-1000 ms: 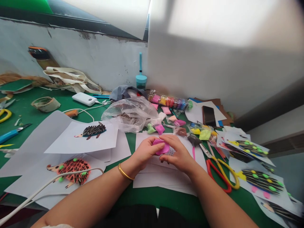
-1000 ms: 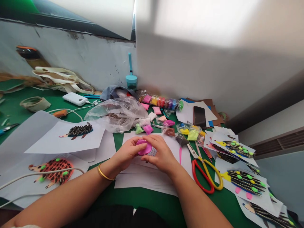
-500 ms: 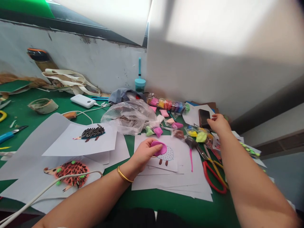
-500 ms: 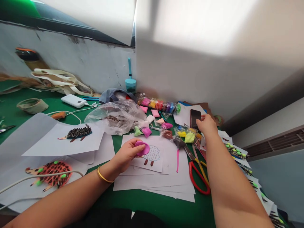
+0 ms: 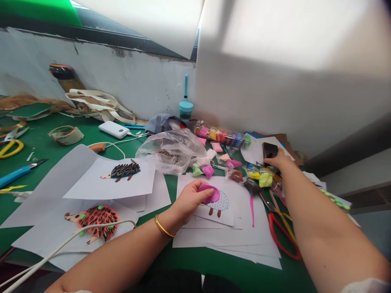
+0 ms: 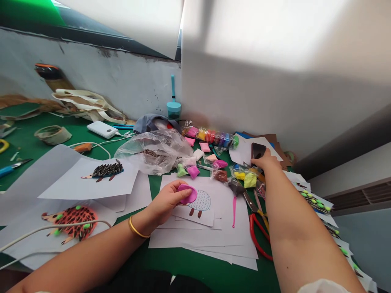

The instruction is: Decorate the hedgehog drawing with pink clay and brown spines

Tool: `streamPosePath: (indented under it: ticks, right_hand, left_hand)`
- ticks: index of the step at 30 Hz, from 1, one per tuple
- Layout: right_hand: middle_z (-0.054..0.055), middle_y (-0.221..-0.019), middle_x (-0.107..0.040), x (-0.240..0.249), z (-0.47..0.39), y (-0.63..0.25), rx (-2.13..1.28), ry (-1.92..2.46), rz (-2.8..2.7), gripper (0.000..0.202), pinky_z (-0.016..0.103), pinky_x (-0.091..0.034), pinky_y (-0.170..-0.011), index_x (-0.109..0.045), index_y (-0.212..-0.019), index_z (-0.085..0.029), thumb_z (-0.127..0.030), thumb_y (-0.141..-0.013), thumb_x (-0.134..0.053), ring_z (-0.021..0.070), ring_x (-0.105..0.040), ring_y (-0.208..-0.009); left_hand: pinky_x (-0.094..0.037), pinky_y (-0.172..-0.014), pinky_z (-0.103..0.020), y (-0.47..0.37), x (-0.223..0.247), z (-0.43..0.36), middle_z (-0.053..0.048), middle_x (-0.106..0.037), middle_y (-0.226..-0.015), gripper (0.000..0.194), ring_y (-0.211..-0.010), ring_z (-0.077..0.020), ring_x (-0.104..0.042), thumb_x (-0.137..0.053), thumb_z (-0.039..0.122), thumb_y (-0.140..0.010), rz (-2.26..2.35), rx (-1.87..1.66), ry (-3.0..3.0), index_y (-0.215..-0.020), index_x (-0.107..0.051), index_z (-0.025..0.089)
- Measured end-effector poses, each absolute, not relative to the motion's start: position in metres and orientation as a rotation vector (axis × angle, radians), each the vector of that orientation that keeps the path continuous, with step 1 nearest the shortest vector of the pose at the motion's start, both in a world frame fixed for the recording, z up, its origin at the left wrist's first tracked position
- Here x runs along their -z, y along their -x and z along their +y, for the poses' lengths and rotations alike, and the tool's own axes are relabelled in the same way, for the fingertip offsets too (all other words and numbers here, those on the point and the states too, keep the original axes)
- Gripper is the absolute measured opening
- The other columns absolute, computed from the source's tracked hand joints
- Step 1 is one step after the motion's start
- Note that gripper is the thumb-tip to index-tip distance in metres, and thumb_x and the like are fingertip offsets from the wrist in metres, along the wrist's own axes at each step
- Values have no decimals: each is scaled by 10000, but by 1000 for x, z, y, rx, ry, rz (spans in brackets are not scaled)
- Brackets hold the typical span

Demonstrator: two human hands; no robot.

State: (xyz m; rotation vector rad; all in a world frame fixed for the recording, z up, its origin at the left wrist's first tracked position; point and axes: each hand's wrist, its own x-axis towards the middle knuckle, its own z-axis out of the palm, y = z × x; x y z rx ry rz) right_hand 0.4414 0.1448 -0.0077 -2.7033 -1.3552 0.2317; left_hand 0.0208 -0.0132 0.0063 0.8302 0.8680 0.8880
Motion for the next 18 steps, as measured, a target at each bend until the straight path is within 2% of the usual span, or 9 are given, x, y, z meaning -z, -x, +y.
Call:
streamPosePath:
  ticks: [5,12,18]
  right_hand:
    - [317,-1303,-480,10,148,-444,-228,2699,-1369,1019,453,-395,-826,-253,-1496,-185,-567,-675,-720,421,-527,-1160]
    - [338,-1313,-470,9,148,-444,-243,2704,-1354,1045,456,-388,-803,-202,-1527,-174,-593,-700,-684,447,-526,-1165]
    - [338,-1300,-500,8,145,-444,-220,2668,-1391,1076,430,-404,-821,-186,-1536,-121,-536,-700,-720,409,-545,-1152]
  left_hand:
    - [-408,-614,-228,-21,-7,-15,0,-636,-740,404,-646,-106,-563,-862,404,-622,868,-889,-831,-833,-631,148]
    - [-403,-583,-223,-21,-5,-15,5,-635,-716,368,-604,-99,-558,-834,390,-666,858,-887,-843,-842,-617,151]
    - [-402,-572,-236,-22,-5,-16,-9,-639,-711,391,-591,-112,-563,-828,407,-661,826,-884,-858,-840,-594,150]
